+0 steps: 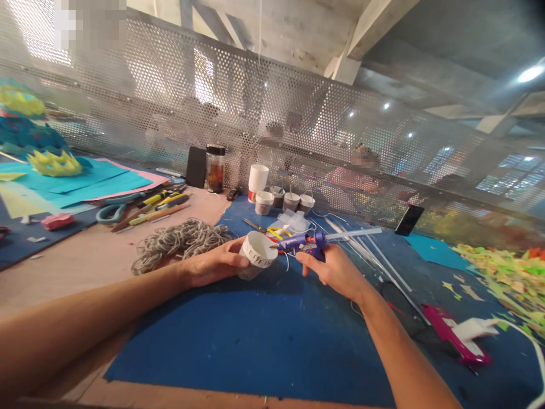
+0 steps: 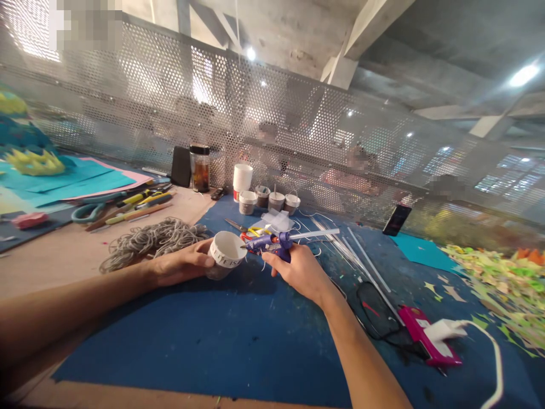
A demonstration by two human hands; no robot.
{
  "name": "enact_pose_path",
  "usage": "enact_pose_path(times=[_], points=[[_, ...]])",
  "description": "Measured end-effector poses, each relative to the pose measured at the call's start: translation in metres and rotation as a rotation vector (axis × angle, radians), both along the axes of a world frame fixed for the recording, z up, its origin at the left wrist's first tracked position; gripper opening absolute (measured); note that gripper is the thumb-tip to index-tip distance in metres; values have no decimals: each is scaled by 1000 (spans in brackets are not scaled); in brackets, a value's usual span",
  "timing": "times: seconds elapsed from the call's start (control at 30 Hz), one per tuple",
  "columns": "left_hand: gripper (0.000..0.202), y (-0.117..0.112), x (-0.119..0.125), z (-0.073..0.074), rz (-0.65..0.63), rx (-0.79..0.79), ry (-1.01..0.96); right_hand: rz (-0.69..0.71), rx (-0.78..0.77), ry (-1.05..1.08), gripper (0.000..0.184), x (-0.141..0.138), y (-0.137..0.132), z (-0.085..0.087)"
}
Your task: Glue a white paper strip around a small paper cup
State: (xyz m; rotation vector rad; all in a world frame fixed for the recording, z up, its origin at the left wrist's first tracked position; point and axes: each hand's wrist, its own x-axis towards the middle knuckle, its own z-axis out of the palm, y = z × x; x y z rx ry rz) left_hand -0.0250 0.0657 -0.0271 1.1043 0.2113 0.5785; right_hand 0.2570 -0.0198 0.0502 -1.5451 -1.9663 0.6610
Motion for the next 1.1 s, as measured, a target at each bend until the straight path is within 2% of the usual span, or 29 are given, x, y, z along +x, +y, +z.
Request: enact_pose_path(times=[1.1], points=[[55, 0, 1, 2, 10, 13, 6, 2, -72, 25, 43, 1, -1, 1]])
